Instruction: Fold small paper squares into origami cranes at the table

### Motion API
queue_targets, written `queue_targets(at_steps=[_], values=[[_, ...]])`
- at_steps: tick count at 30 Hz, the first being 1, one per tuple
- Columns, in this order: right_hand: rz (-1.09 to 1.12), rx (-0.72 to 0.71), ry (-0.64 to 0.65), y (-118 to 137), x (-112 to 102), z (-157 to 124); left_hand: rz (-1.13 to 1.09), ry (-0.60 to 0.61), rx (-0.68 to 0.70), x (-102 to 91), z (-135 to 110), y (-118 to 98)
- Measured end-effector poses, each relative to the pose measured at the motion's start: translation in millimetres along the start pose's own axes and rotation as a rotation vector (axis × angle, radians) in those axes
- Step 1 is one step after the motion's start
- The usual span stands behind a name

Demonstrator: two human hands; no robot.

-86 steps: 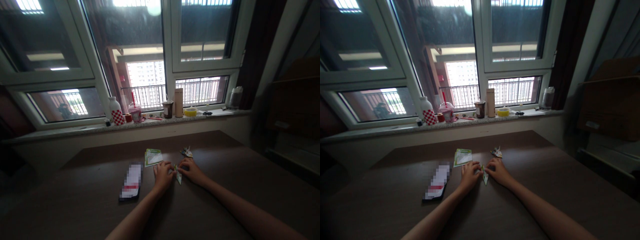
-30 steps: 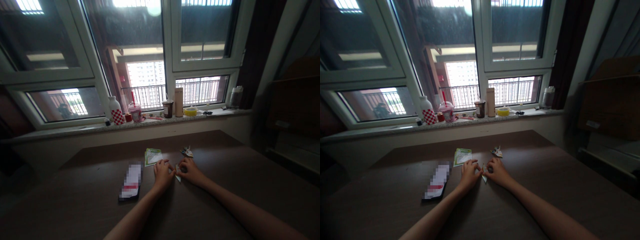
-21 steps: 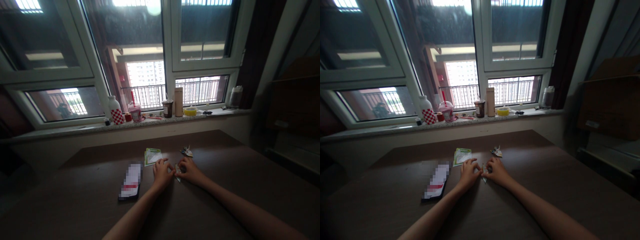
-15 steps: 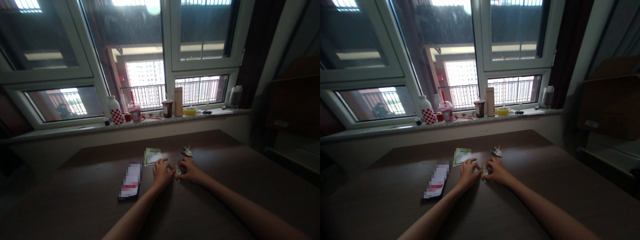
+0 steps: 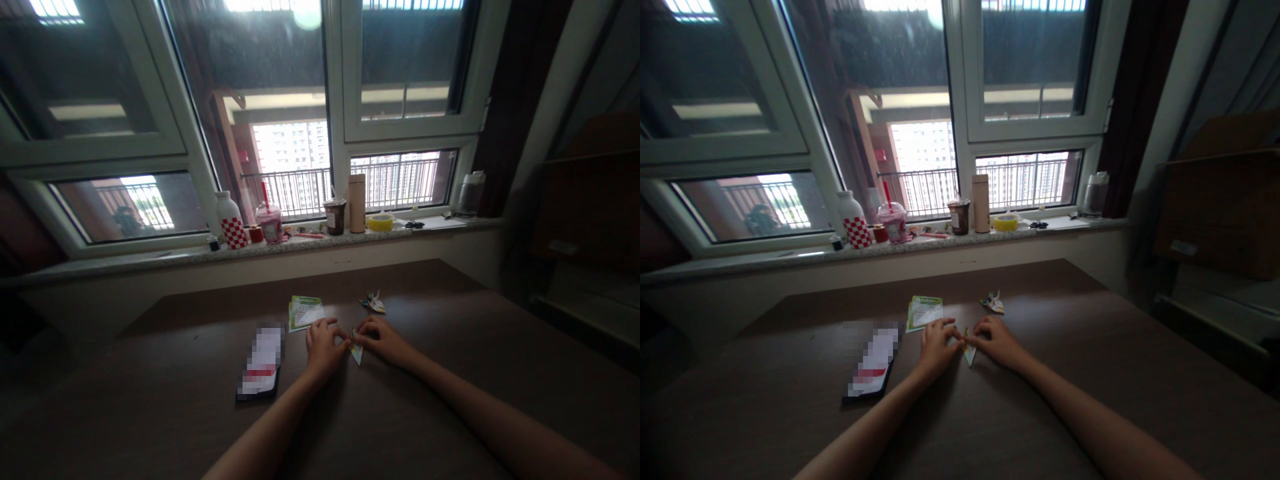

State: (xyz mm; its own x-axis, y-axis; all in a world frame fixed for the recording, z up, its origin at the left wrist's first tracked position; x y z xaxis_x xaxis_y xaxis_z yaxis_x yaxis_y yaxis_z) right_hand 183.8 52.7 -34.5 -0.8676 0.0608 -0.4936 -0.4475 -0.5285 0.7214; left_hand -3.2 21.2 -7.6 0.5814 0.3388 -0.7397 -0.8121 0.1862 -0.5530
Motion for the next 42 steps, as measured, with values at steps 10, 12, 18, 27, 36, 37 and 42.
queue_targets(at_steps=[10,12,18,27,36,37,42], values=[[0.043,-0.076,-0.105,10.1,-3.8,6.9,-0.033,0.060,0.024,2.1,0.7,-0.2],[0.051,-0.080,-0.097,10.7,-3.1,7.5,-0.034,0.061,0.026,1.9,0.7,-0.6],[0.037,-0.067,-0.093,10.1,-0.4,7.8,-0.024,0.079,0.028,2.1,0.8,-1.2],[0.033,-0.050,-0.107,2.8,1.7,11.7,-0.050,0.047,0.035,1.5,-0.2,-1.3],[0.013,-0.057,-0.065,-3.1,2.0,6.7,-0.062,0.019,0.014,-2.3,-0.5,-3.0],[0.013,-0.056,-0.065,-3.4,2.1,6.7,-0.058,0.022,0.010,-3.1,-0.3,-3.8],[0.013,-0.054,-0.035,-4.8,2.0,6.9,-0.049,0.031,-0.007,-5.4,0.1,-6.6]])
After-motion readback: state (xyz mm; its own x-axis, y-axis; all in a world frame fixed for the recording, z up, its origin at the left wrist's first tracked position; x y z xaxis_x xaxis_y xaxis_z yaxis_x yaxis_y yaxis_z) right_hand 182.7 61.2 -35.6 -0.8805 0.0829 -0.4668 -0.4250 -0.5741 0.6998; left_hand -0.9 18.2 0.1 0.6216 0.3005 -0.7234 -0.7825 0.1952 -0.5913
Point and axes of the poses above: each hand's wrist, its own z-axis towards the middle knuckle, its own x-axis out of the palm, y = z × x, the point moved 1 cm from there along z, towards the middle knuckle, and after that the axes turned 11 degrees about -y, right-handed, at the moved point
